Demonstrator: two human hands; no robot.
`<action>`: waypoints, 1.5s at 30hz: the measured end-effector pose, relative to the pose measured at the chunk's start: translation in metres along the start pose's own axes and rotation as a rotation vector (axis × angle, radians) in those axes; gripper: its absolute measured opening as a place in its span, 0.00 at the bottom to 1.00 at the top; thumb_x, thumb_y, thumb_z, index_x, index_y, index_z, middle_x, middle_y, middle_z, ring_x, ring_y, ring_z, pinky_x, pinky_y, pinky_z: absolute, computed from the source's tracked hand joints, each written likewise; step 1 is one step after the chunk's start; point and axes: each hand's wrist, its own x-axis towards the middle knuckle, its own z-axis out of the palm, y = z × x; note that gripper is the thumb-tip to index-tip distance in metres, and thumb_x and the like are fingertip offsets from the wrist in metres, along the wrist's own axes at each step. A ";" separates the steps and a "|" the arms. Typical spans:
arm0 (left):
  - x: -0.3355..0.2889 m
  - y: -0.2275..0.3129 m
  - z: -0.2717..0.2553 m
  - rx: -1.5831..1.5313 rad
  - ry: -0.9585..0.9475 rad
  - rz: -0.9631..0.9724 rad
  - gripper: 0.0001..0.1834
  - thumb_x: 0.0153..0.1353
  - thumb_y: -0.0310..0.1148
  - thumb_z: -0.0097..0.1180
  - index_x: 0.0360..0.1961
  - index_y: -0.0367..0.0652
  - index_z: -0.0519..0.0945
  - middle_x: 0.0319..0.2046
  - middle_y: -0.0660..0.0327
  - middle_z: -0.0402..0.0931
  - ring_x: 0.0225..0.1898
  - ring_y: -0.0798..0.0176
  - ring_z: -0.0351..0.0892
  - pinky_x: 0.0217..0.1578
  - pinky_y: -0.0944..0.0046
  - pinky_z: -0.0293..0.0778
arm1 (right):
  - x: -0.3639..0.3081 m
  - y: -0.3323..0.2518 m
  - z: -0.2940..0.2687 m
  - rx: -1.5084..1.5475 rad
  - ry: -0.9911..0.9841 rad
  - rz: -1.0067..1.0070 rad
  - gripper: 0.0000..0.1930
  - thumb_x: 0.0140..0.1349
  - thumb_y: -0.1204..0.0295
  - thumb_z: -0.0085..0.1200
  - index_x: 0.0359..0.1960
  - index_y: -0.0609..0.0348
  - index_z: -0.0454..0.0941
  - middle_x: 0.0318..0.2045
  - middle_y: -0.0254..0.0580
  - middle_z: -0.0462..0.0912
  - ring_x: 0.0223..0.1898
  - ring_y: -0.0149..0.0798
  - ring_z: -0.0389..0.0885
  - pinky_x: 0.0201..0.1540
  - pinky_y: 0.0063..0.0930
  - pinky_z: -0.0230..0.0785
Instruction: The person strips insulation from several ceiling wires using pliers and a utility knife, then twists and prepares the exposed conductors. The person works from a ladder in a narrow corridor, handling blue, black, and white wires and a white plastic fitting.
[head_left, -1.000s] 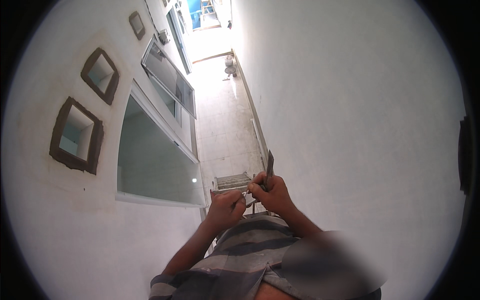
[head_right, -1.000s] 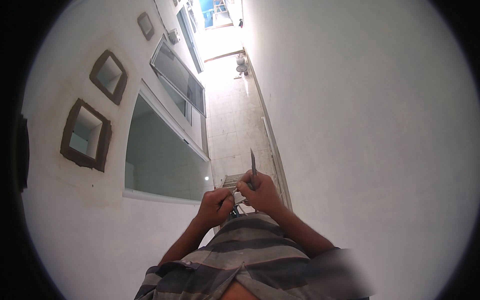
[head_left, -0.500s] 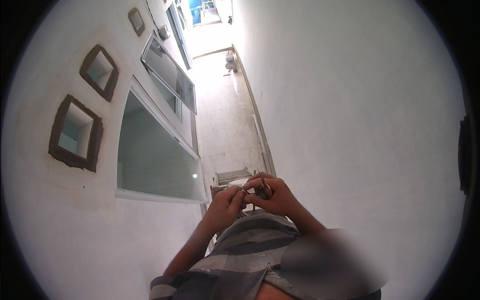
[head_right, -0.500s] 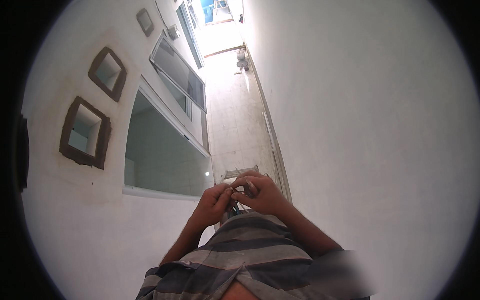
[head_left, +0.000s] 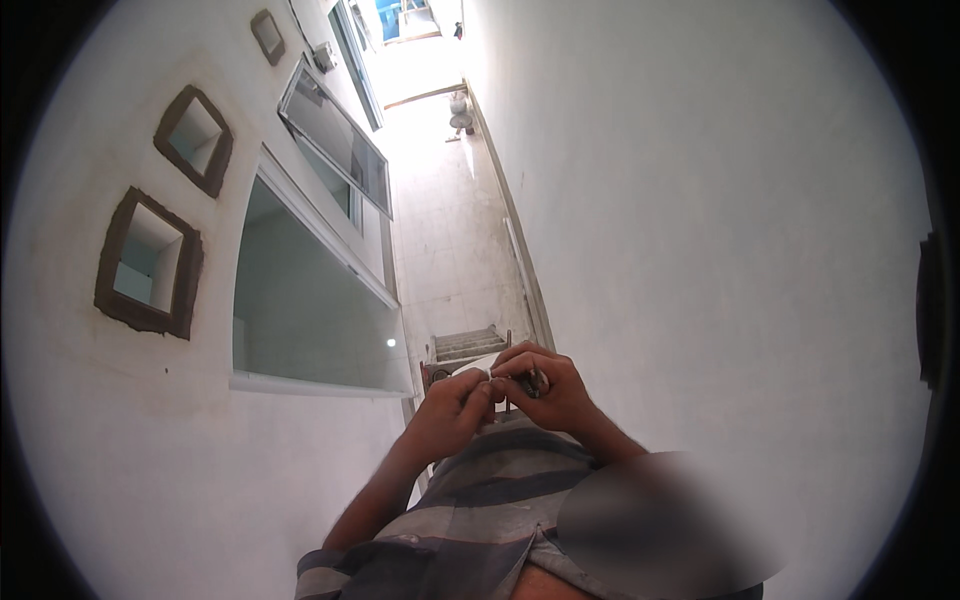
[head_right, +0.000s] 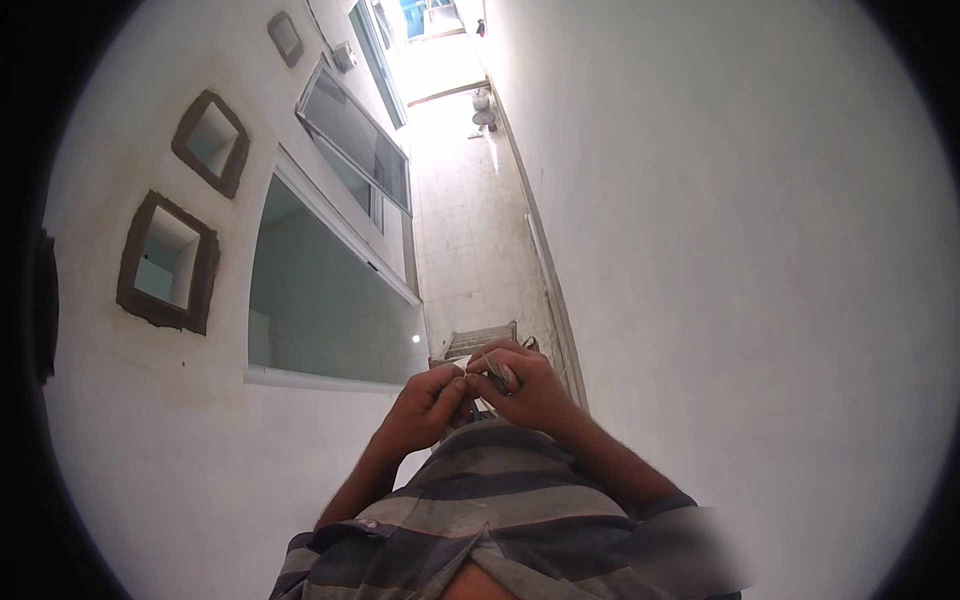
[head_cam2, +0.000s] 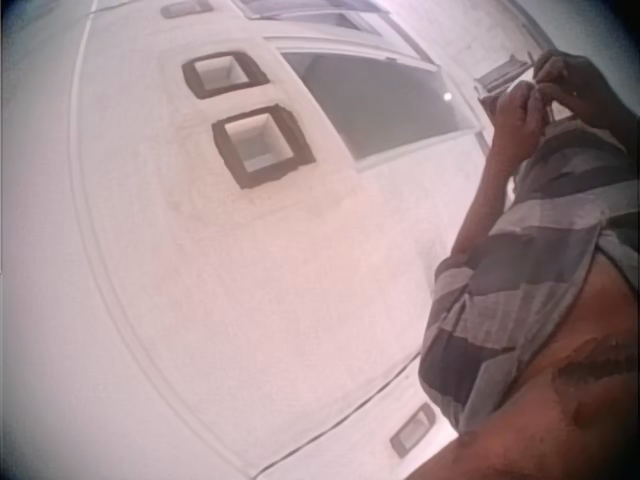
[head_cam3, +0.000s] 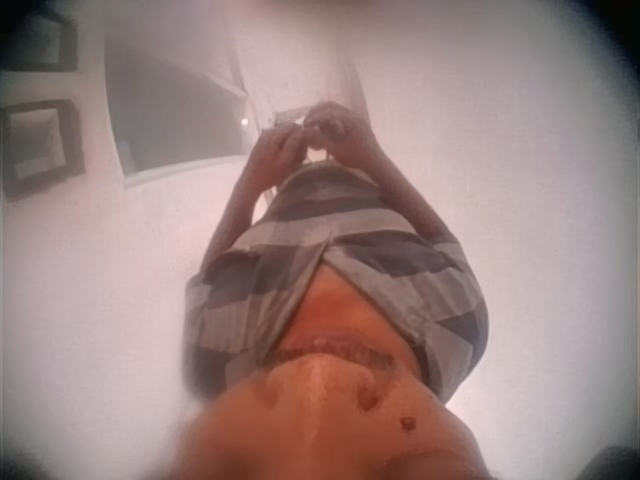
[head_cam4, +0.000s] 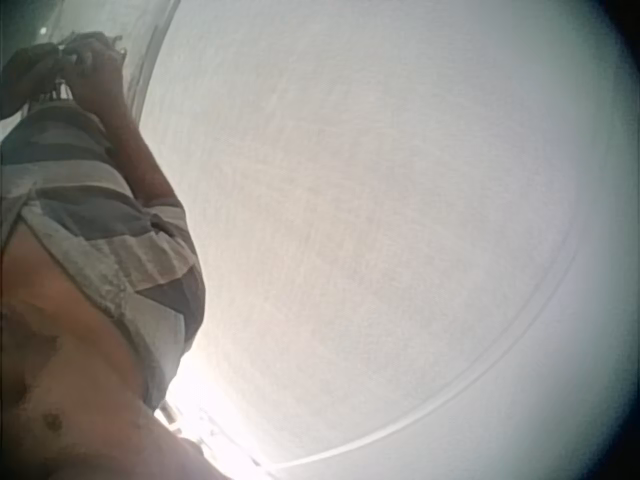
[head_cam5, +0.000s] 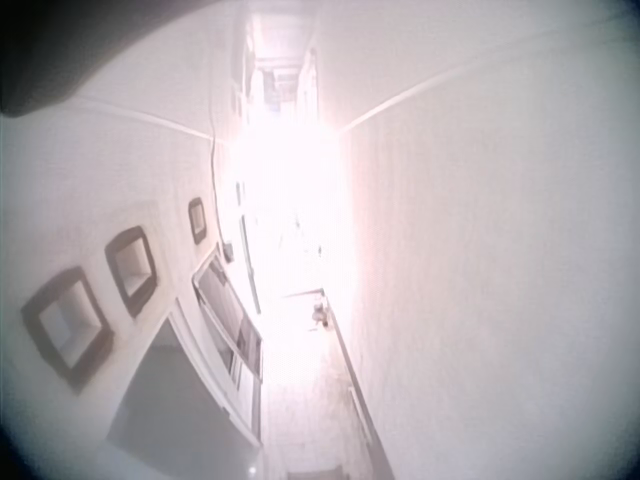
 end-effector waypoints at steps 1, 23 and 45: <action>0.000 -0.002 0.001 0.036 0.011 0.018 0.13 0.74 0.32 0.47 0.34 0.35 0.77 0.23 0.62 0.77 0.23 0.72 0.72 0.26 0.67 0.70 | -0.003 0.003 0.003 0.005 0.029 0.001 0.07 0.60 0.77 0.65 0.39 0.61 0.82 0.36 0.42 0.84 0.39 0.39 0.86 0.45 0.32 0.77; 0.009 -0.017 0.004 0.058 0.047 0.061 0.14 0.68 0.38 0.61 0.33 0.36 0.81 0.24 0.60 0.80 0.28 0.71 0.78 0.31 0.66 0.72 | -0.008 0.011 0.003 0.063 0.073 0.131 0.04 0.60 0.78 0.61 0.33 0.63 0.78 0.30 0.41 0.84 0.31 0.33 0.82 0.38 0.31 0.74; -0.012 -0.038 0.014 0.519 0.094 0.242 0.10 0.56 0.30 0.58 0.22 0.39 0.73 0.21 0.53 0.74 0.26 0.48 0.76 0.37 0.51 0.68 | -0.014 0.049 0.012 -0.109 0.298 0.457 0.05 0.58 0.76 0.57 0.27 0.63 0.75 0.20 0.35 0.78 0.25 0.26 0.72 0.31 0.28 0.67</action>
